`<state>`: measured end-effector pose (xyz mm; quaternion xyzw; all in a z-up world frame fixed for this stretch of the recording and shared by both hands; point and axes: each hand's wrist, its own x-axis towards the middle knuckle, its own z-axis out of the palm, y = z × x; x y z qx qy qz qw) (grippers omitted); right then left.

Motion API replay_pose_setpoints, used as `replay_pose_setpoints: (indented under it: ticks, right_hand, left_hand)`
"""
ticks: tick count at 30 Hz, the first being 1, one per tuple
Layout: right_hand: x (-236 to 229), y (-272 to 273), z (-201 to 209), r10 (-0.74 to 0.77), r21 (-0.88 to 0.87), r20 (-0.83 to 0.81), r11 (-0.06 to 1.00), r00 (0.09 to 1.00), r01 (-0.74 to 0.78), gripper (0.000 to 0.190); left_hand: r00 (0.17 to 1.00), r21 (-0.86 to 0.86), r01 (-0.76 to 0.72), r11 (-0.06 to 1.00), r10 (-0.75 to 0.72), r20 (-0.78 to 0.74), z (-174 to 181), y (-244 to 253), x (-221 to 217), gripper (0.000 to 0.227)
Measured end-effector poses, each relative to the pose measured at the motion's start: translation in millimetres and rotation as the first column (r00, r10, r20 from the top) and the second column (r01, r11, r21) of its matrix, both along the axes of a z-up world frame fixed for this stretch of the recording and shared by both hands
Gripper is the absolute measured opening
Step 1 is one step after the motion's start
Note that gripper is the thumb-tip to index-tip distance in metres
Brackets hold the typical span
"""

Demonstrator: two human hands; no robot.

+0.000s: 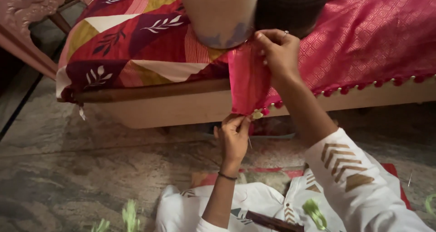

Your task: Sew decorative beads and tassels onto the edge of a pink fabric garment or saree.

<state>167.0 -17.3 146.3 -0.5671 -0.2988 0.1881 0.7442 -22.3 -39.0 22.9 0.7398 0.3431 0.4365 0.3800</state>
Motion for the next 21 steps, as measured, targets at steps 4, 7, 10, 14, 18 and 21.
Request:
replay_pose_setpoints:
  ticks: [4,7,10,14,18,21]
  right_hand:
    - [1,-9,-3,-0.100,0.011,0.042,0.995,0.994,0.100,0.014]
    - [4,-12,-9,-0.119,0.042,0.076,0.992,0.990,0.116,0.012]
    - [-3,-14,2,-0.116,0.048,0.144,0.993,0.983,0.110,0.013]
    - [-4,-8,11,-0.080,-0.030,0.254,0.995,0.964,0.091,0.015]
    - [13,4,-6,-0.018,-0.007,0.175,1.000,0.984,0.020,0.013]
    - [14,0,0,0.015,0.009,0.042,1.000,0.999,-0.015,0.011]
  left_hand:
    - [0.998,-0.022,0.034,0.999,-0.033,0.046,-20,5,3,0.020]
    - [0.999,-0.044,0.039,0.998,-0.038,0.025,-14,2,2,0.021]
    - [1.000,-0.002,0.011,1.000,-0.011,-0.006,-12,2,0,0.020]
    - [1.000,0.027,0.019,0.999,-0.019,-0.016,-16,3,0,0.021]
    - [0.999,0.005,0.033,0.999,-0.033,-0.027,-14,3,-1,0.021]
    - [1.000,0.062,0.020,0.998,-0.019,-0.005,-15,3,-1,0.021]
